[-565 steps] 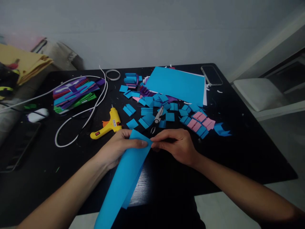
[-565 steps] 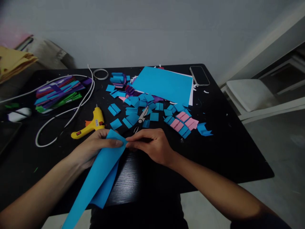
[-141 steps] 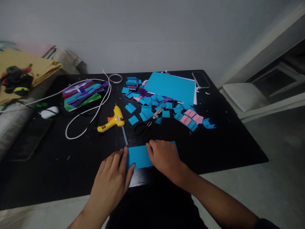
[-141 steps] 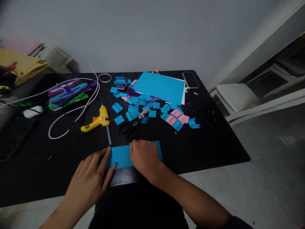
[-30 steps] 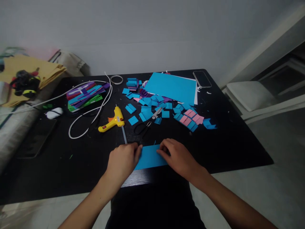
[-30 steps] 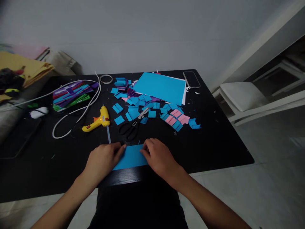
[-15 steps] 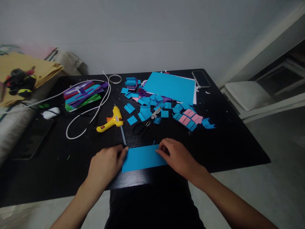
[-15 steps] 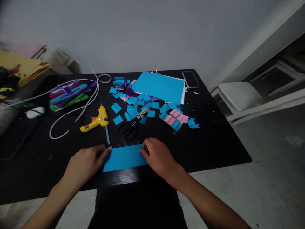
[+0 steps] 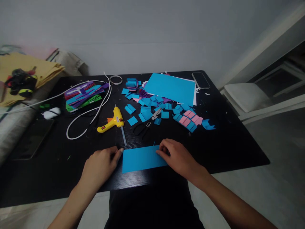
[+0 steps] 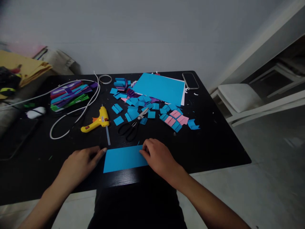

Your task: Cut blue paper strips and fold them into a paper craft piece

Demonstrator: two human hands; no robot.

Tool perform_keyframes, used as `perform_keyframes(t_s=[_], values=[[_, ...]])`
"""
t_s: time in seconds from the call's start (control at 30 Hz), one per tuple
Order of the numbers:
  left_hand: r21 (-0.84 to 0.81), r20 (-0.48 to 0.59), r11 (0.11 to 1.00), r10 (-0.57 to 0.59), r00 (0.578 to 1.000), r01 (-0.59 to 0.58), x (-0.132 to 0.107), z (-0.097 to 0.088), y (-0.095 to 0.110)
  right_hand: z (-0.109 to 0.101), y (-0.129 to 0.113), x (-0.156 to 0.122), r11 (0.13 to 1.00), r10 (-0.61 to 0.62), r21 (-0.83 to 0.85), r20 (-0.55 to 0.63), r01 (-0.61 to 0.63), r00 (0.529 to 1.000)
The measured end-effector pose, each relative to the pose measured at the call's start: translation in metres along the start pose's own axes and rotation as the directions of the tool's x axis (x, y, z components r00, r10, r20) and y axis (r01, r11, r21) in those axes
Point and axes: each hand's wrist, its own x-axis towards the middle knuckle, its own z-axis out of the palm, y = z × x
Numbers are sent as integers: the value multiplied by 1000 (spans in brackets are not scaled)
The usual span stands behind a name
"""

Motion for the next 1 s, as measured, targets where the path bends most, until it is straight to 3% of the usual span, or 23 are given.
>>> perform_keyframes(t_s=[0.53, 0.83, 1.0], values=[[-86, -9, 996, 26, 1000, -27, 0, 2, -4, 2, 1, 0, 1000, 9, -7, -7, -9, 1000], [-75, -63, 997, -16, 998, 11, -4, 7, 2, 7, -3, 2, 992, -11, -123, -57, 4, 998], [-43, -95, 999, -33, 995, 29, -3, 11, 2, 17, -10, 7, 958, 28, -282, -112, -59, 993]])
